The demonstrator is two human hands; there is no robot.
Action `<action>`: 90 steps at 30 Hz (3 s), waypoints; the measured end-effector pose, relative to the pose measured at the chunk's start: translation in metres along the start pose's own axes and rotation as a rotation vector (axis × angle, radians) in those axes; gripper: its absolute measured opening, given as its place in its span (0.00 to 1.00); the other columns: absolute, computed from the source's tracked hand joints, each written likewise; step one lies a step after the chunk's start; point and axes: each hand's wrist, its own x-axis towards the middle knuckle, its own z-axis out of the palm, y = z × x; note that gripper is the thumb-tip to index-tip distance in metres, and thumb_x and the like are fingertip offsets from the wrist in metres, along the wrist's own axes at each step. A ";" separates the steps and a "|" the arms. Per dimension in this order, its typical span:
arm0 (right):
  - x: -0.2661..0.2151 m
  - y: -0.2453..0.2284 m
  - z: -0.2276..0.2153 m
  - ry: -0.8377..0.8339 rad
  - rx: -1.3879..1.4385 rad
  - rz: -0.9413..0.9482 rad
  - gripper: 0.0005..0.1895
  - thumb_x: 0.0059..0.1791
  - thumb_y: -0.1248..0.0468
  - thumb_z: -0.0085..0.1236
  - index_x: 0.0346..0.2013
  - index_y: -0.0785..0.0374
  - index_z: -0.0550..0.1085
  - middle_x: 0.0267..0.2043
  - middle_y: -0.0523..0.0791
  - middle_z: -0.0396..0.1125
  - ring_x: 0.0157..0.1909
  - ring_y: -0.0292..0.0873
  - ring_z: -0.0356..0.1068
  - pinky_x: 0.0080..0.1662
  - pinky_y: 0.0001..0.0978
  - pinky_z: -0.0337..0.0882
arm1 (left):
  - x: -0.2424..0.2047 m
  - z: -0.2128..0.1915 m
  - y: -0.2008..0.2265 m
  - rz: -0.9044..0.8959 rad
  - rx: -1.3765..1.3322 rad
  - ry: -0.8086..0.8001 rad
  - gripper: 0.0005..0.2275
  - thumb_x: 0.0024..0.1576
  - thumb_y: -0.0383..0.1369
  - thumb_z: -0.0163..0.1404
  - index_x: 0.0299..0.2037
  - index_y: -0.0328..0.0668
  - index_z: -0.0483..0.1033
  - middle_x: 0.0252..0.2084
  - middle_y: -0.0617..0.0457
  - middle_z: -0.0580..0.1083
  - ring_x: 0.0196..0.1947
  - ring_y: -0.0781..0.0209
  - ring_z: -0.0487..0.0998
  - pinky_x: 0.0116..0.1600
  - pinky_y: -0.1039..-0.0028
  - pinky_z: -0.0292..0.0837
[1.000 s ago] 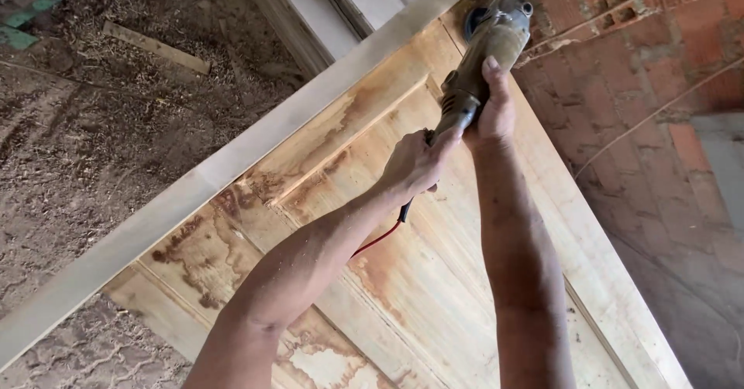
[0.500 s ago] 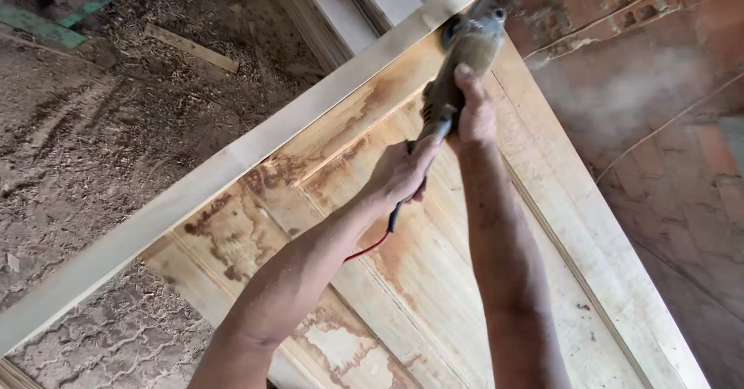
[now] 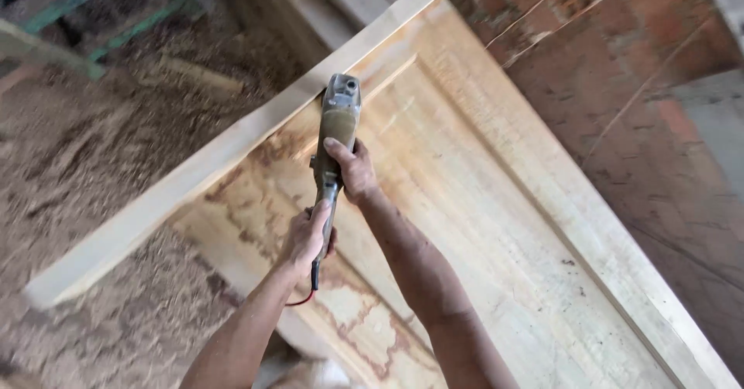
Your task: Sanding a wooden door and frame using a power sander.
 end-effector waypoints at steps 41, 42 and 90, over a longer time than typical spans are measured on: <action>-0.145 0.062 0.046 -0.239 -0.076 0.030 0.16 0.44 0.60 0.68 0.40 0.60 0.71 0.31 0.43 0.66 0.35 0.38 0.67 0.37 0.32 0.71 | -0.088 -0.095 -0.116 0.043 -0.056 0.012 0.24 0.61 0.48 0.50 0.18 0.37 0.72 0.11 0.43 0.72 0.11 0.57 0.76 0.17 0.73 0.74; -0.142 0.064 0.040 -0.221 -0.049 0.058 0.17 0.44 0.59 0.68 0.41 0.62 0.71 0.31 0.45 0.67 0.34 0.40 0.68 0.37 0.34 0.73 | -0.087 -0.093 -0.117 0.040 -0.025 -0.013 0.25 0.60 0.48 0.50 0.16 0.37 0.72 0.11 0.43 0.72 0.11 0.56 0.76 0.18 0.72 0.73; -0.065 0.072 0.018 -0.370 -0.033 0.182 0.33 0.43 0.61 0.63 0.56 0.73 0.61 0.45 0.54 0.66 0.40 0.47 0.73 0.45 0.40 0.78 | -0.054 -0.103 -0.084 -0.023 -0.115 -0.073 0.20 0.63 0.41 0.42 0.27 0.30 0.72 0.16 0.46 0.71 0.12 0.58 0.66 0.21 0.69 0.64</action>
